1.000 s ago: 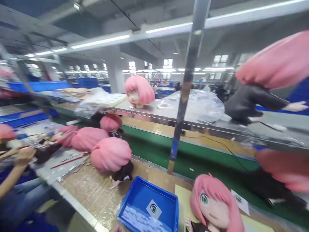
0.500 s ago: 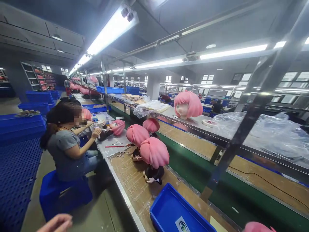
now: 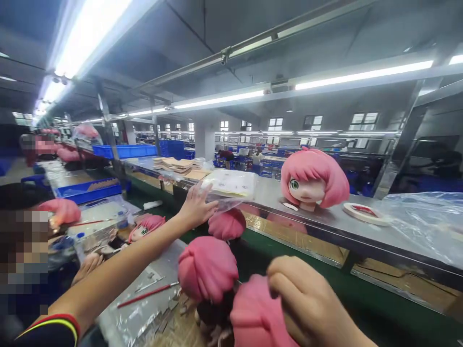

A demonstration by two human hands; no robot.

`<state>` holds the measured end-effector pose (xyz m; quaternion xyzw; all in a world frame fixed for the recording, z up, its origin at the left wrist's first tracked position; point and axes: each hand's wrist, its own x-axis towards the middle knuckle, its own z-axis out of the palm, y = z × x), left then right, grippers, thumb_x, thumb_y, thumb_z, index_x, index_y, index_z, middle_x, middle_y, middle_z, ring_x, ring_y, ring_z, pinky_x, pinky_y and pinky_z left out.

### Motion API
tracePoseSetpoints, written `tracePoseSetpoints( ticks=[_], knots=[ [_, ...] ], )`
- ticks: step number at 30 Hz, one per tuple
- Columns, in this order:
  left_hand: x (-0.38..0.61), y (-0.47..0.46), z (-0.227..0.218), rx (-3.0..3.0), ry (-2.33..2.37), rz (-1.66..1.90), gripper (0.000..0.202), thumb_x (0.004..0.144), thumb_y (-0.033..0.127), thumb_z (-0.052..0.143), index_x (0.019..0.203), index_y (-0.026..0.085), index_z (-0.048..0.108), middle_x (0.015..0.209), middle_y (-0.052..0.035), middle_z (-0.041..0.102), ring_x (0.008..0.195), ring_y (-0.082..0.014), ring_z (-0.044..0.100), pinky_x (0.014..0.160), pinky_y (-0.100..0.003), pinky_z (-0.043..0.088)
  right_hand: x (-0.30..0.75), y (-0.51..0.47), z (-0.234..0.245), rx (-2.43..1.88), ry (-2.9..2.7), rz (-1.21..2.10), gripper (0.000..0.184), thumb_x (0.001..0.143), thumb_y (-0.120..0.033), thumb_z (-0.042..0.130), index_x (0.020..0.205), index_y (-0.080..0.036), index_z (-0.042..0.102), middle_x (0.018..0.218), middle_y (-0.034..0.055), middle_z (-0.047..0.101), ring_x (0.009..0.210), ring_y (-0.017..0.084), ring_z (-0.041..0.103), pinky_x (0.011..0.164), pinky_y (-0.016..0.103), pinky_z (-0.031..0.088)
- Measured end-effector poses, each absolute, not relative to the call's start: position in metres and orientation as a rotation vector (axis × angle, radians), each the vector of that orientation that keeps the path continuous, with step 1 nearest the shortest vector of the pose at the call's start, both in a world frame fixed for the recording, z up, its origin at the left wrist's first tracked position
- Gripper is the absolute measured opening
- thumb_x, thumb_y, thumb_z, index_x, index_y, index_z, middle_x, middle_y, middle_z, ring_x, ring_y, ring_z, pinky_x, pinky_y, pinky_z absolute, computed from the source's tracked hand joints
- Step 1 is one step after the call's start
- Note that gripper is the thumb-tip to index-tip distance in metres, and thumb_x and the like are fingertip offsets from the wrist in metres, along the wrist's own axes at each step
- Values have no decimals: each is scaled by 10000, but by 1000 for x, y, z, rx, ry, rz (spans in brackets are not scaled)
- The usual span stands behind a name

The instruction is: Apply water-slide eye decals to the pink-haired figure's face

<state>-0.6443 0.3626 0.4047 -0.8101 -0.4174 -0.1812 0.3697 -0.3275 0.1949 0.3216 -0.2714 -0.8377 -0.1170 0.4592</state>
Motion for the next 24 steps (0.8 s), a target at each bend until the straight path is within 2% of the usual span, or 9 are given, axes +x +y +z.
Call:
tracePoseSetpoints(
  ticks=[2, 5, 7, 9, 13, 16, 19, 22, 24],
  knots=[
    [-653, 412, 413, -2110, -1040, -423, 232, 886, 407, 723, 1004, 227, 809, 1496, -185, 555, 1418, -506, 442, 1114, -685, 384, -381, 244, 355, -646, -2152, -343, 251, 884, -12, 372, 831, -214, 512, 848, 46, 620, 760, 156, 556, 655, 281, 475],
    [-671, 454, 429, -2152, -1008, -358, 271, 930, 344, 662, 1062, 136, 776, 1294, -235, 666, 1241, -440, 602, 1080, -627, 424, -439, 314, 381, -707, -2284, -380, 237, 873, -20, 410, 804, -207, 539, 797, 38, 613, 705, 164, 516, 624, 290, 463],
    [-682, 470, 444, -2179, -989, -322, 271, 965, 226, 569, 1121, 75, 731, 1147, -230, 700, 1081, -368, 669, 1017, -557, 468, -463, 357, 390, -783, -2340, -354, 226, 873, -30, 441, 845, -193, 595, 875, 67, 656, 793, 189, 567, 723, 318, 513],
    [-691, 482, 461, -2200, -976, -303, 284, 969, 122, 479, 1139, 48, 695, 1092, -215, 690, 995, -327, 678, 938, -496, 492, -479, 397, 398, -907, -2374, -309, 261, 863, -11, 443, 926, -166, 643, 1022, 115, 685, 946, 223, 607, 866, 361, 534],
    [-703, 498, 491, -2245, -961, -282, 316, 945, 45, 433, 1160, 71, 663, 1135, -179, 655, 1015, -292, 663, 890, -423, 487, -505, 467, 417, -1224, -2358, -196, 370, 937, -83, 433, 1243, -133, 635, 1351, 177, 613, 1263, 285, 553, 1094, 464, 459],
    [-712, 504, 506, -2275, -948, -267, 357, 937, 21, 416, 1203, 92, 643, 1181, -151, 635, 1056, -272, 651, 905, -392, 480, -517, 501, 428, -1421, -2340, -95, 477, 999, -351, 522, 1431, -150, 518, 1496, 186, 520, 1402, 319, 466, 1160, 541, 397],
    [-723, 507, 515, -2259, -923, -229, 398, 911, -14, 399, 1201, 105, 644, 1234, -161, 607, 1069, -277, 650, 898, -400, 492, -519, 517, 433, -1506, -2389, 26, 584, 953, -555, 578, 1400, -179, 559, 1458, 174, 567, 1332, 325, 540, 1097, 532, 456],
    [-731, 508, 519, -2165, -876, -192, 404, 920, -12, 406, 1220, 116, 645, 1311, -205, 582, 1094, -305, 657, 894, -447, 518, -511, 524, 435, -1471, -2457, 107, 470, 974, -578, 502, 1286, -260, 651, 1334, 105, 668, 1181, 298, 636, 1003, 461, 508],
    [-734, 505, 518, -2105, -783, -176, 385, 968, 21, 396, 1236, 133, 650, 1398, -206, 571, 1205, -328, 623, 973, -505, 513, -505, 528, 435, -1433, -2479, 116, 436, 995, -580, 435, 1218, -292, 675, 1264, 71, 703, 1121, 289, 655, 971, 447, 508]
  ],
)
